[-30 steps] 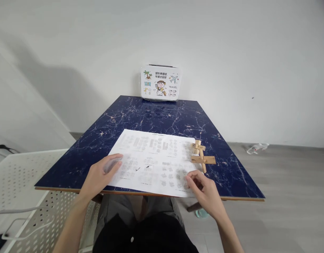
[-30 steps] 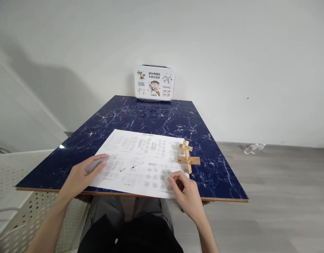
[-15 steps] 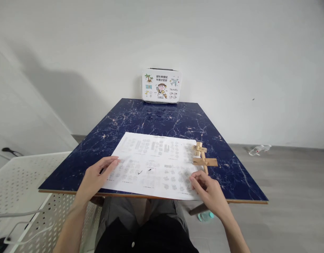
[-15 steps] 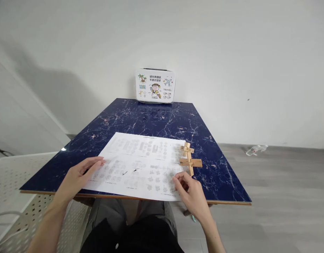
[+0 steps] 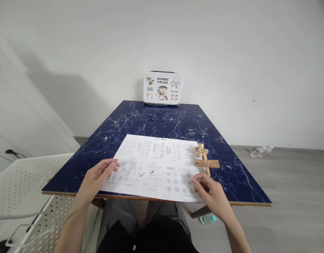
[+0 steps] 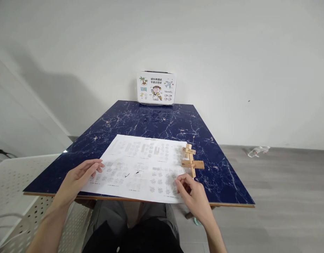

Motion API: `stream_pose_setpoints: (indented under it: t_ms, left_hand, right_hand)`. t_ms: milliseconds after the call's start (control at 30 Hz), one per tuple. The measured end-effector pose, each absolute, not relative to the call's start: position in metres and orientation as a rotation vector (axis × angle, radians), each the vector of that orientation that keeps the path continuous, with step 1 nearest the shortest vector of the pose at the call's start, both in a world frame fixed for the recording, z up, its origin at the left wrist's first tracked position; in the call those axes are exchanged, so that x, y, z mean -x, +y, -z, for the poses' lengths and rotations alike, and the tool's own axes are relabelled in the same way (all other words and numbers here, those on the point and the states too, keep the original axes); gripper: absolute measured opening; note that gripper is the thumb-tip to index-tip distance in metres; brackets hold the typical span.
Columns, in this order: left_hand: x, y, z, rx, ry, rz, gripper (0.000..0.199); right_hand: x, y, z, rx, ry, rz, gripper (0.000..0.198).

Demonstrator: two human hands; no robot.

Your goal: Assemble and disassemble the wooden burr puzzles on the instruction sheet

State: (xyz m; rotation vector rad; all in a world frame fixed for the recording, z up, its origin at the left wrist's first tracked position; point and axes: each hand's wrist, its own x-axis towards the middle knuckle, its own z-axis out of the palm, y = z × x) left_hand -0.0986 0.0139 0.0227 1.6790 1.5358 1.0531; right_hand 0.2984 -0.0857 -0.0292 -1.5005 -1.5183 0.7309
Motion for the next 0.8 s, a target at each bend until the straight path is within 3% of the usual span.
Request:
stream_pose_setpoints:
  t_ms: [800]
  left_hand:
    - [0.0988,0.0136,-0.0248,-1.721,1.529,-1.037,0.051]
  right_hand:
    - [-0.2944,-0.0864,0.0281,1.517,-1.512,-0.697,0.035]
